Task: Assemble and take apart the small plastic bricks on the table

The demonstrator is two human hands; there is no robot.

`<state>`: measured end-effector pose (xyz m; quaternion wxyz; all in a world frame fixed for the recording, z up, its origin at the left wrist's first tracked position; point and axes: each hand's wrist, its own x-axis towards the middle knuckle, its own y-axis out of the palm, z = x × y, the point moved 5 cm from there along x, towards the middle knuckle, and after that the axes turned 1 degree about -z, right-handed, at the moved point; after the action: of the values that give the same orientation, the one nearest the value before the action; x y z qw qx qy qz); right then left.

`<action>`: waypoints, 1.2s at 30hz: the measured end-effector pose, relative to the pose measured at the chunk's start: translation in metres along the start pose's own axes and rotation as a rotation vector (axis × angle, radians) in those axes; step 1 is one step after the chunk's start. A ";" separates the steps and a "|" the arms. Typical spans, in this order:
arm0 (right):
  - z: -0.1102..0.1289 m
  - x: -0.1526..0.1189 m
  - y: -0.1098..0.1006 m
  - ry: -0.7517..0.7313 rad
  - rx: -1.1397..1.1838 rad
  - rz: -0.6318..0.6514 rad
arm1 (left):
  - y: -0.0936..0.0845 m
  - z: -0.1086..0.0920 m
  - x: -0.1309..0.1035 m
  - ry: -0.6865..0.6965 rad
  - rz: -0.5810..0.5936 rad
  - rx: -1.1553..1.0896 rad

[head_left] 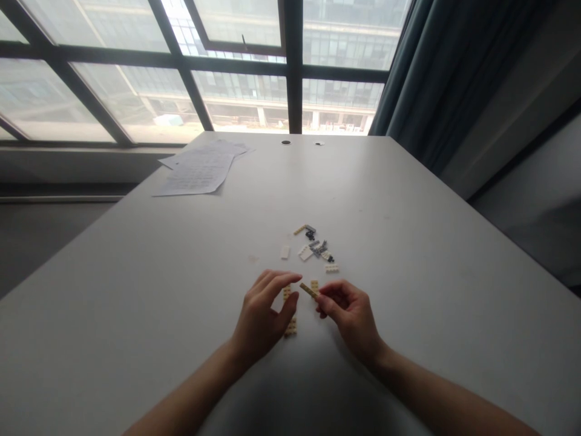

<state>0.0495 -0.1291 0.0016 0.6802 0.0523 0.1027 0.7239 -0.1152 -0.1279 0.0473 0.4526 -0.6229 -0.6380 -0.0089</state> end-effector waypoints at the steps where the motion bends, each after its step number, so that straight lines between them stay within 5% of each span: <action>1: 0.001 0.001 -0.001 0.000 -0.008 -0.003 | -0.003 -0.002 0.002 0.046 0.003 0.021; 8: 0.006 0.006 -0.005 -0.042 -0.058 -0.029 | -0.032 0.004 0.015 0.090 -0.097 0.169; 16: 0.009 0.007 -0.002 -0.041 -0.067 0.021 | 0.000 -0.005 0.001 0.254 0.223 -0.016; 23: 0.004 0.008 -0.006 -0.002 0.062 -0.043 | 0.015 -0.012 -0.009 0.295 0.273 -0.059; 36: 0.001 0.000 0.006 0.073 0.178 0.103 | 0.010 -0.011 -0.007 0.258 0.173 0.107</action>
<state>0.0442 -0.1289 0.0041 0.6304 0.0915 0.1883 0.7475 -0.1023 -0.1372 0.0442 0.5622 -0.6443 -0.5182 -0.0157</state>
